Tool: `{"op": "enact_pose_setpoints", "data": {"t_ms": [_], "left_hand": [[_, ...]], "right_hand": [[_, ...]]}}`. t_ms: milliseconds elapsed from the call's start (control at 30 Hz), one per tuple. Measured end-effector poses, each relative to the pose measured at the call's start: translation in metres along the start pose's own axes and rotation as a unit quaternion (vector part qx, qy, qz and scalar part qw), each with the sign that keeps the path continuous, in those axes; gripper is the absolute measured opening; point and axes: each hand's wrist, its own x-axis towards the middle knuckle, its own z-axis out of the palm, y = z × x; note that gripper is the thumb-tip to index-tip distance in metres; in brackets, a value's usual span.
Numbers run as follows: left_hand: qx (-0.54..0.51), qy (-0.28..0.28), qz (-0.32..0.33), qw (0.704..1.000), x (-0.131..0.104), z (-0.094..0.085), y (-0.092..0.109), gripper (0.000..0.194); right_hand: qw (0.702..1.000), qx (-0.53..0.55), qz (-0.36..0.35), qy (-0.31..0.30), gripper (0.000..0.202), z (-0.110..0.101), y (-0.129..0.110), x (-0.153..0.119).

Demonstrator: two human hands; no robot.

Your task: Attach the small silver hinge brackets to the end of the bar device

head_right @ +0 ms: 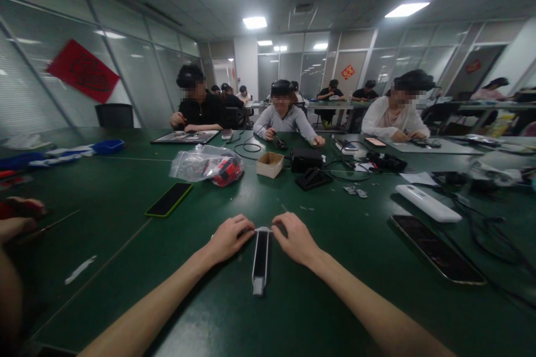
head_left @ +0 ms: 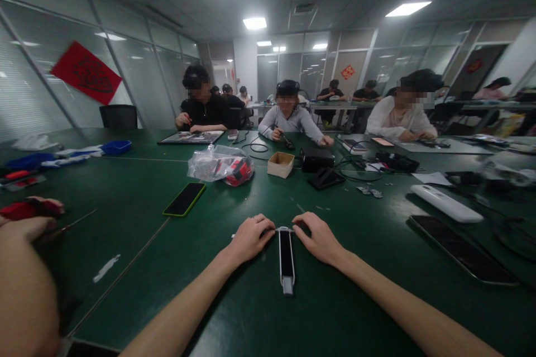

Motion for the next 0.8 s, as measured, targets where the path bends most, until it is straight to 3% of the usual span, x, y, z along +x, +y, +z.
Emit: {"op": "enact_pose_setpoints", "data": {"t_ms": [200, 467, 633, 800], "left_hand": [[-0.008, -0.003, 0.001, 1.0, 0.001, -0.001, -0.002, 0.013], [-0.021, -0.012, 0.0, 1.0, 0.002, -0.002, -0.001, 0.014], [-0.027, -0.017, -0.006, 0.999, 0.002, -0.004, 0.0, 0.015], [-0.025, -0.022, -0.012, 0.999, 0.004, -0.004, 0.001, 0.016]], "right_hand": [[0.978, -0.081, 0.158, 0.108, 0.031, -0.026, 0.054, 0.01], [0.918, -0.183, 0.311, 0.165, 0.027, -0.072, 0.144, 0.0], [0.913, -0.224, 0.307, 0.147, 0.028, -0.077, 0.173, 0.009], [0.911, -0.265, 0.296, 0.108, 0.038, -0.086, 0.202, 0.051]]}}
